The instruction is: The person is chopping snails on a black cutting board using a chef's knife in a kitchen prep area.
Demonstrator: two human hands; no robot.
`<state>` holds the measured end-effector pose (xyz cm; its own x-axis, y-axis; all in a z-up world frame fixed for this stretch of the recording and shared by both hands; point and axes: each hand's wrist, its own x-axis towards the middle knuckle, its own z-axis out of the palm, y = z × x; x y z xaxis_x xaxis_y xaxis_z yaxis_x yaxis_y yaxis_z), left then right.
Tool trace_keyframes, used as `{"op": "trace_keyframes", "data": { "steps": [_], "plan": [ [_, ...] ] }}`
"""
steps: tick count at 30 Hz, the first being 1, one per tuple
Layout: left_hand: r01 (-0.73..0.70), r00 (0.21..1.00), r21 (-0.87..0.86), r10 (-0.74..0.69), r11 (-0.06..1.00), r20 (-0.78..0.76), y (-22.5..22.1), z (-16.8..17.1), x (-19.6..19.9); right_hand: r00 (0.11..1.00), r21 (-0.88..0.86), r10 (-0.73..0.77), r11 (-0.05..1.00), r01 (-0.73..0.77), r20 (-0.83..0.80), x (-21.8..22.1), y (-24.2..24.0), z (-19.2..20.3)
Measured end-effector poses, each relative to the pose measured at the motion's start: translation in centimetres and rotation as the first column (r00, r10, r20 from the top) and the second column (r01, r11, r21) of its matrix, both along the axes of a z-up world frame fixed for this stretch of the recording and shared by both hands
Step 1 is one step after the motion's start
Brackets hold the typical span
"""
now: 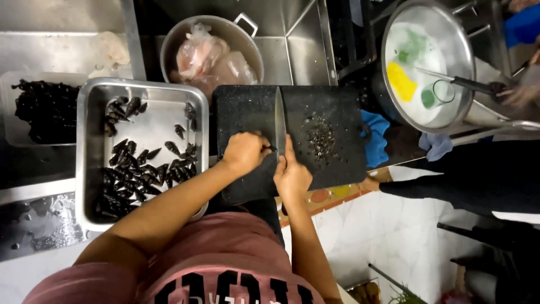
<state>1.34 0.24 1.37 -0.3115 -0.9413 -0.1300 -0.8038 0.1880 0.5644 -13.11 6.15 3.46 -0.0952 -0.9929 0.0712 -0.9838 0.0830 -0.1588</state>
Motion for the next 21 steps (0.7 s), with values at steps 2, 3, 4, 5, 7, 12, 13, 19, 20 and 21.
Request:
{"op": "trace_keyframes", "data": {
  "steps": [2, 3, 4, 5, 7, 12, 13, 19, 20, 21],
  "plan": [
    [-0.01, 1.0, -0.005, 0.01, 1.0, -0.024, -0.8, -0.1, 0.0, 1.0, -0.02, -0.013, 1.0, 0.013, 0.004, -0.1, -0.6, 0.5],
    [-0.018, 0.999, 0.004, 0.018, 1.0, -0.04, -0.7, -0.2, 0.0, 0.999, -0.057, -0.039, 0.998, 0.037, -0.018, 0.1, -0.5, 1.5],
    [-0.026, 0.998, 0.014, 0.026, 1.0, -0.056, -0.5, -0.4, -0.1, 0.997, -0.096, -0.065, 0.994, 0.061, -0.039, 0.3, -0.3, 2.4],
    [-0.026, 0.998, 0.038, 0.028, 0.999, -0.057, -0.4, -0.5, -0.1, 0.997, -0.072, -0.063, 0.996, 0.06, -0.042, 0.7, -0.2, 1.7],
    [-0.025, 0.999, -0.023, 0.024, 0.999, -0.028, -0.9, -0.5, -0.3, 0.997, -0.037, 0.046, 0.998, -0.049, -0.06, 1.4, -0.6, 0.4],
    [-0.039, 0.991, 0.035, 0.043, 0.999, -0.126, -0.7, 0.6, 0.5, 0.998, 0.12, -0.033, 0.992, 0.027, 0.052, 0.7, -0.4, 0.8],
    [-0.056, 0.976, 0.048, 0.065, 0.997, -0.208, -1.3, 1.1, 0.8, 0.995, 0.129, -0.043, 0.991, 0.031, 0.09, 0.3, -0.9, 0.5],
    [0.046, 0.365, 0.553, 0.501, 0.832, -0.785, -1.5, 5.9, 5.9, 0.992, 0.141, -0.106, 0.983, 0.114, -0.064, -1.1, -0.6, 0.9],
    [0.044, 0.368, 0.552, 0.5, 0.833, -0.784, -1.8, 5.5, 6.5, 0.993, 0.14, -0.106, 0.984, 0.113, -0.059, -0.8, -0.4, 1.5],
    [0.057, 0.347, 0.6, 0.548, 0.798, -0.762, -2.0, 5.1, 6.8, 0.996, 0.129, -0.092, 0.987, 0.092, -0.008, -0.7, 0.1, 2.1]
  ]
}}
